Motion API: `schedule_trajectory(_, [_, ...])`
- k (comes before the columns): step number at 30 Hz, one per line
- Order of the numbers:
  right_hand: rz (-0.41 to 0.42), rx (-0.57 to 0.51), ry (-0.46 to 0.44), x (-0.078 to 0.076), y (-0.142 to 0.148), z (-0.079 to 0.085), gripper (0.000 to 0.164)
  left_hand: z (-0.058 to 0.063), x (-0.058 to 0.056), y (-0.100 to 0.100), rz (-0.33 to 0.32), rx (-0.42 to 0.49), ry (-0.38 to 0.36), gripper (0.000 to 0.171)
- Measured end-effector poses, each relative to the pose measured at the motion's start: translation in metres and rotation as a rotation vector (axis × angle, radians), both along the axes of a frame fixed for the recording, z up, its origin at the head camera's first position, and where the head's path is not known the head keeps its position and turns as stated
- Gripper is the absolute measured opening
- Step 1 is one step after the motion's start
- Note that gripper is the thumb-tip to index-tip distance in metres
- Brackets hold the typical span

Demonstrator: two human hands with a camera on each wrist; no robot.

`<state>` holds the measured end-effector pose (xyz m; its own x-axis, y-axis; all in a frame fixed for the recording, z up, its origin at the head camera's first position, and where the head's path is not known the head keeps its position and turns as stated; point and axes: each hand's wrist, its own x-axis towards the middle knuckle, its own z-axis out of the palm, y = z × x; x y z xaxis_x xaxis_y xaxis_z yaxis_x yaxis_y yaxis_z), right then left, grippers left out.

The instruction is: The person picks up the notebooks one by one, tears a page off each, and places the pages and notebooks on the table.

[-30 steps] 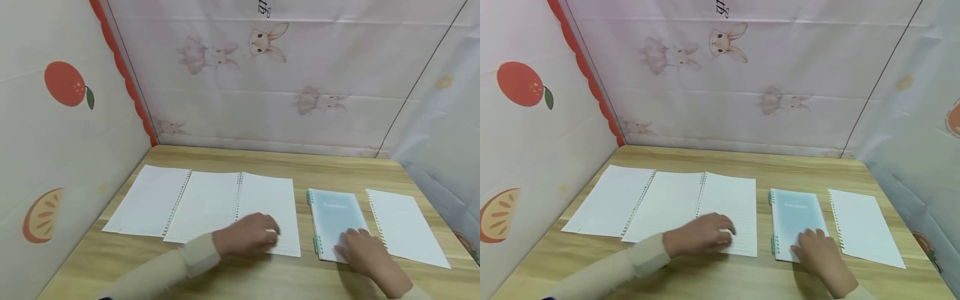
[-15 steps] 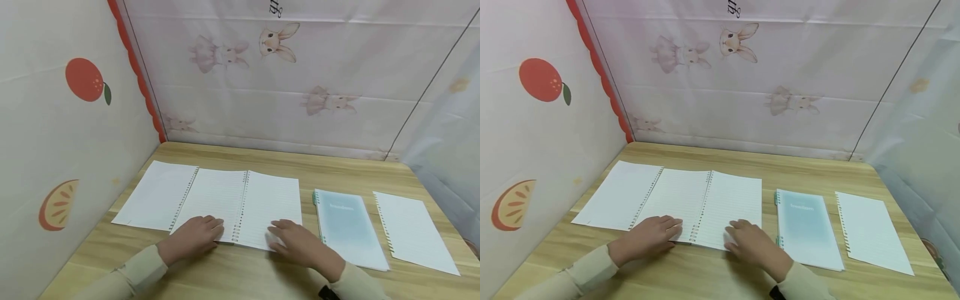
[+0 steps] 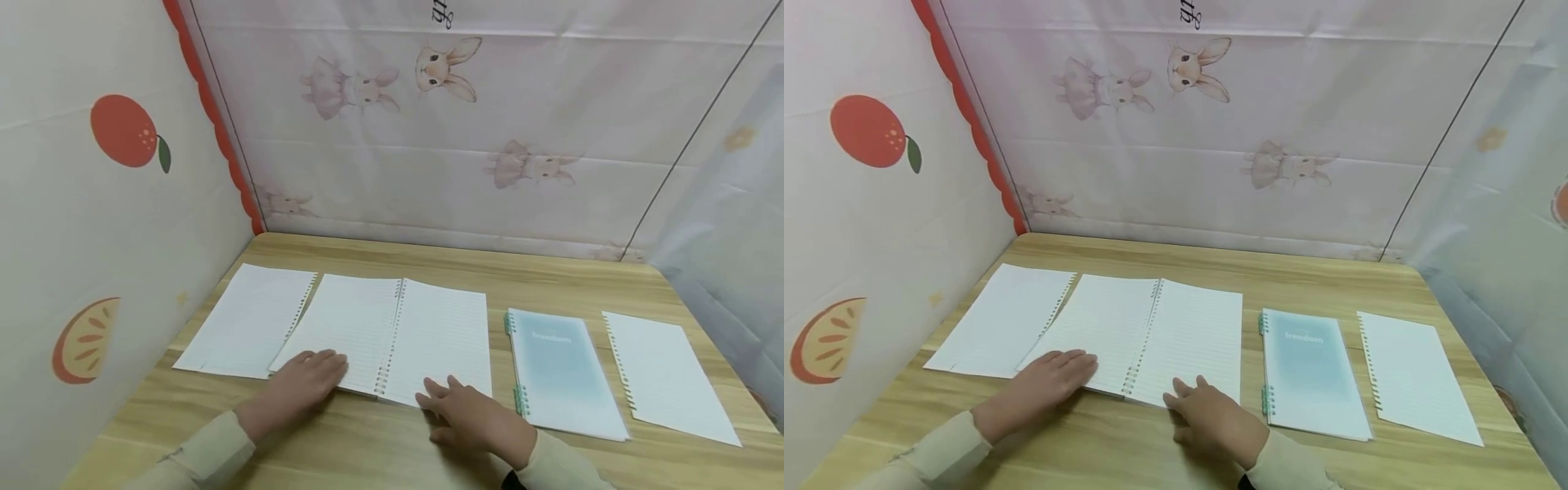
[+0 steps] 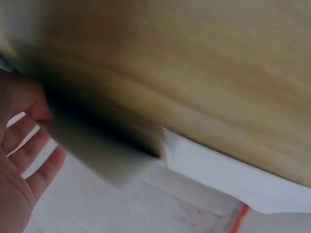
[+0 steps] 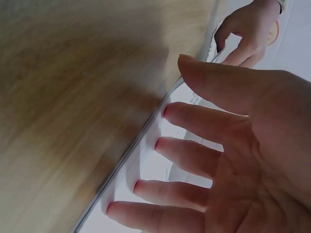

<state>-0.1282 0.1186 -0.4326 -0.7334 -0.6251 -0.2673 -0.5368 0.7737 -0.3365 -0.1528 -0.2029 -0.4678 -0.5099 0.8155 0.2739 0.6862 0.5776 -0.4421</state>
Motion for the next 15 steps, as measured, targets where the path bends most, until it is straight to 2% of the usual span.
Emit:
schedule_trajectory(4, [0.011, -0.016, 0.007, 0.001, 0.002, 0.0, 0.052, 0.008, -0.008, -0.013, 0.005, 0.101, 0.069, 0.041])
schedule_trajectory(8, [0.005, -0.031, 0.021, 0.002, 0.004, -0.001, 0.05, 0.026, -0.014, -0.014, -0.037, 0.205, 0.172, 0.017])
schedule_trajectory(9, [-0.002, -0.034, 0.02, 0.002, 0.004, -0.001, 0.049, 0.031, -0.014, -0.013, -0.048, 0.231, 0.198, 0.018])
schedule_trajectory(12, [-0.018, -0.052, 0.014, 0.001, 0.005, -0.003, 0.046, 0.046, -0.015, -0.004, -0.093, 0.306, 0.279, 0.038])
schedule_trajectory(15, [0.001, -0.105, 0.033, -0.002, 0.011, -0.003, 0.039, 0.058, -0.016, 0.009, -0.178, 0.358, 0.351, 0.038])
